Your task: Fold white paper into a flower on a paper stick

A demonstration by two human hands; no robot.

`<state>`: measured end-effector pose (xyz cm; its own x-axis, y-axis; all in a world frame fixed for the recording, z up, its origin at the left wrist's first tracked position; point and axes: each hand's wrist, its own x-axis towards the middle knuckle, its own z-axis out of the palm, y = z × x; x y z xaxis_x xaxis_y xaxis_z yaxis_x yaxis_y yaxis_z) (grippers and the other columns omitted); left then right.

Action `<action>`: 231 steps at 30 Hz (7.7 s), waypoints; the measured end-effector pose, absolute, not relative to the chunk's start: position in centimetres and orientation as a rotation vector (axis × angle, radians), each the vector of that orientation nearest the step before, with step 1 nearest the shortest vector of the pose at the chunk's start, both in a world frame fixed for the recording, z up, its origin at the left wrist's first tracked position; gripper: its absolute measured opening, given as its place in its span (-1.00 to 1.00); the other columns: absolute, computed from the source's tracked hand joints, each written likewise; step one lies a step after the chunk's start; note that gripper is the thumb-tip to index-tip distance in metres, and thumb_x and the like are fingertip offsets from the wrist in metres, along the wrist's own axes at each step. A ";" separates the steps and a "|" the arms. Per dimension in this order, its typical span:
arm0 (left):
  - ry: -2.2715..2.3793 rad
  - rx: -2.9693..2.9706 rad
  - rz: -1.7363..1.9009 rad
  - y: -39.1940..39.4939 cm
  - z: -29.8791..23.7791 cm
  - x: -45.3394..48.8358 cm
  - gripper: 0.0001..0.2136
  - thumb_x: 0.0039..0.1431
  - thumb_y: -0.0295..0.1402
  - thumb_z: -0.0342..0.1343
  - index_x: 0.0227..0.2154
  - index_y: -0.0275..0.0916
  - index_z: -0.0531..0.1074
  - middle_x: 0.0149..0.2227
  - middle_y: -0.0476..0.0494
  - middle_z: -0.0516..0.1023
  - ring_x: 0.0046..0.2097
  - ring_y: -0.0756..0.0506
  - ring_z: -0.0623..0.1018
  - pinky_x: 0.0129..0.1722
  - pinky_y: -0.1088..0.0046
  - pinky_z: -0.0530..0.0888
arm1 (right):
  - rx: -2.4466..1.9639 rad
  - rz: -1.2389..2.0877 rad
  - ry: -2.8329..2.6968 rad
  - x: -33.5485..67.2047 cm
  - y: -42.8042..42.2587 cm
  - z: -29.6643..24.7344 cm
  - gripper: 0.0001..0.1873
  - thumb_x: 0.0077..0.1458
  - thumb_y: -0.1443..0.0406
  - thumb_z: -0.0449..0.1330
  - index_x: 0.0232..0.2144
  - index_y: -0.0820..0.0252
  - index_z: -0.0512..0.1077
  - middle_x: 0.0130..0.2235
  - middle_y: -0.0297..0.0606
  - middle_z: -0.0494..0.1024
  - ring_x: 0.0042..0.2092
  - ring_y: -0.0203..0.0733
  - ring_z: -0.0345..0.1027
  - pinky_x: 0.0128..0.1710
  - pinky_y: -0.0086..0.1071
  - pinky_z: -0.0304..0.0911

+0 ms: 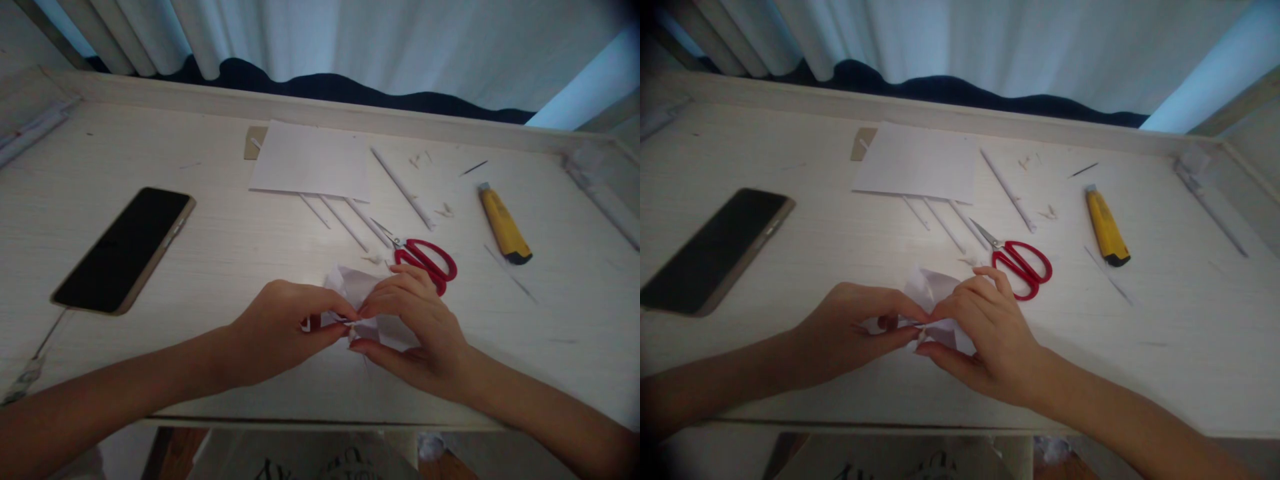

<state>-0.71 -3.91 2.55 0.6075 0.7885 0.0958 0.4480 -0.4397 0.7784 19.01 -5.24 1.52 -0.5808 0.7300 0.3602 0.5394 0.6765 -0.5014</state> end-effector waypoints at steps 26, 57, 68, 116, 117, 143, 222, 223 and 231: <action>0.887 2.151 0.491 -3.8 2.4 -1.2 -0.82 -0.06 -0.28 0.16 -0.37 -0.22 0.42 -0.50 0.07 0.47 -0.56 0.13 0.35 -0.52 0.67 0.28 | -0.928 0.589 -2.187 19.5 -5.1 1.9 -0.75 -0.12 0.29 0.21 -0.31 0.13 0.30 -0.35 -0.30 0.45 -0.26 -0.18 0.30 -0.09 -0.12 0.09; 0.668 2.090 0.333 -2.7 1.5 -1.8 -0.85 -0.01 -0.37 0.12 -0.33 -0.24 0.39 -0.44 0.05 0.44 -0.48 0.12 0.39 -0.45 0.66 0.30 | -0.967 1.283 -1.987 19.6 -3.7 1.0 -0.90 0.00 0.40 0.10 -0.38 0.22 0.39 -0.28 -0.22 0.43 -0.22 -0.28 0.31 -0.22 -0.34 0.26; 0.544 2.180 0.363 -2.7 1.1 -2.0 -0.87 0.04 -0.36 0.07 -0.31 -0.24 0.37 -0.41 0.02 0.45 -0.45 0.11 0.41 -0.41 0.63 0.31 | -1.134 1.472 -1.867 19.3 -4.0 1.1 -0.84 -0.02 0.34 0.12 -0.30 0.22 0.37 -0.33 -0.26 0.44 -0.35 -0.34 0.30 -0.38 -0.41 0.25; 0.689 2.064 0.343 -2.8 0.8 -1.4 -0.82 -0.03 -0.30 0.14 -0.35 -0.27 0.42 -0.51 0.02 0.45 -0.50 0.12 0.39 -0.50 0.68 0.29 | -0.977 0.964 -2.333 19.8 -4.3 1.6 -0.69 -0.02 0.48 0.05 -0.25 0.10 0.43 -0.44 -0.32 0.23 -0.38 -0.34 0.16 -0.46 -0.45 0.13; 0.692 2.067 0.340 -2.8 0.8 -1.4 -0.81 -0.02 -0.29 0.13 -0.35 -0.27 0.42 -0.51 0.02 0.45 -0.50 0.12 0.39 -0.49 0.67 0.29 | -0.978 0.934 -2.350 19.8 -4.4 1.6 -0.70 -0.01 0.48 0.04 -0.25 0.11 0.43 -0.45 -0.32 0.24 -0.39 -0.34 0.17 -0.47 -0.45 0.12; 0.717 2.456 0.600 -4.1 0.8 -1.1 -0.89 0.12 -0.33 -0.01 -0.32 -0.21 0.34 -0.32 0.03 0.50 -0.34 0.08 0.47 -0.37 0.61 0.33 | -1.264 0.414 -2.110 19.3 -6.3 1.3 -0.88 -0.04 0.36 0.15 -0.35 0.13 0.32 -0.48 -0.39 0.43 -0.48 -0.38 0.26 -0.52 -0.49 0.20; 0.528 2.450 0.323 -1.5 2.5 -2.8 -0.87 0.11 -0.36 0.00 -0.34 -0.13 0.43 -0.06 -0.04 0.32 -0.22 0.04 0.38 -0.23 0.55 0.30 | -1.048 1.273 -2.142 21.5 -2.8 2.0 -0.49 -0.02 0.38 0.08 0.02 0.09 0.11 0.05 -0.18 0.19 0.03 -0.19 0.14 -0.11 -0.28 0.26; 0.523 2.473 0.297 -1.5 2.6 -2.9 -0.87 0.11 -0.37 -0.01 -0.33 -0.12 0.43 -0.06 -0.04 0.32 -0.21 0.04 0.38 -0.23 0.56 0.30 | -1.015 1.259 -2.217 21.5 -2.9 2.0 -0.50 -0.01 0.38 0.06 0.02 0.08 0.11 0.05 -0.19 0.20 0.03 -0.19 0.14 -0.10 -0.26 0.25; 0.681 2.506 0.261 -1.9 4.8 -3.8 -0.71 0.03 -0.32 0.09 -0.14 -0.07 0.30 -0.05 0.01 0.31 -0.14 0.02 0.38 -0.20 0.57 0.28 | -0.794 1.056 -2.589 21.1 -3.2 2.9 -0.62 -0.05 0.49 0.03 -0.13 0.15 0.26 -0.08 -0.20 0.30 -0.01 -0.24 0.15 -0.02 -0.27 0.14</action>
